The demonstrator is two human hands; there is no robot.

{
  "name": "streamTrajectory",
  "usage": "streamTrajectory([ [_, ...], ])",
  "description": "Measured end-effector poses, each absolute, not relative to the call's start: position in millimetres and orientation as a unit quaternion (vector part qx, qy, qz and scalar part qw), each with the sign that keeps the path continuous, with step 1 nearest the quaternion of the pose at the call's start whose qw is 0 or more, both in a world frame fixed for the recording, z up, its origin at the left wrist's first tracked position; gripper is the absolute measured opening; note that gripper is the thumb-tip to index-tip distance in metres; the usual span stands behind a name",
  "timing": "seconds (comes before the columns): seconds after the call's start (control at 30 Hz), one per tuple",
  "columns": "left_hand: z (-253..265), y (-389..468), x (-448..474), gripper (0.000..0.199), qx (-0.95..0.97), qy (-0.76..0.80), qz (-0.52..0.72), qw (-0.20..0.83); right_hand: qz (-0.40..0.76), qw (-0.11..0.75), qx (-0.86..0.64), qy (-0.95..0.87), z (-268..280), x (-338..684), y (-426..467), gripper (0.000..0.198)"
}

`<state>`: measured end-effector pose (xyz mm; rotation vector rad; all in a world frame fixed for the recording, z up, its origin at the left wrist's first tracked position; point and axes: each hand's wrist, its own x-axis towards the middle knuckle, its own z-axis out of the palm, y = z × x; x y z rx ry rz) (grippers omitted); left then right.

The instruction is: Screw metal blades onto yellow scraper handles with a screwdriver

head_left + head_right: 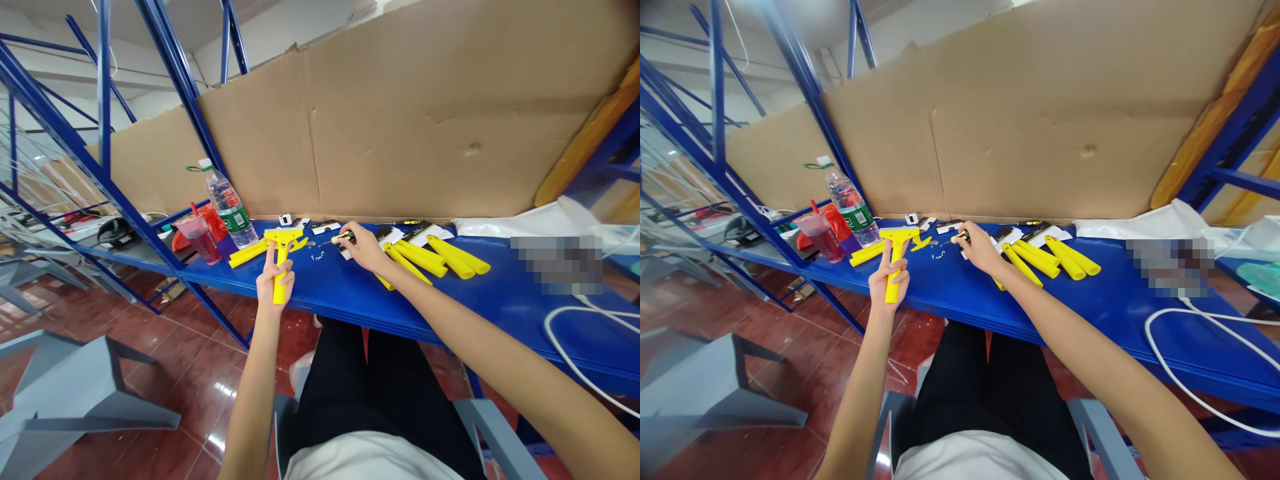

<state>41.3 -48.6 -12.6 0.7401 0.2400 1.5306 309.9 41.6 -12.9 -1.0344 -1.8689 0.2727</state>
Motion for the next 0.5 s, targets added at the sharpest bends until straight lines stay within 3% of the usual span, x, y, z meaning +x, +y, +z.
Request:
streamTrajectory([
  [0.5,-12.1,-48.8,41.7,0.108,0.308,0.124,0.681,0.653,0.108,0.518,-0.461,-0.713,-7.4,306.5,32.3,0.017],
])
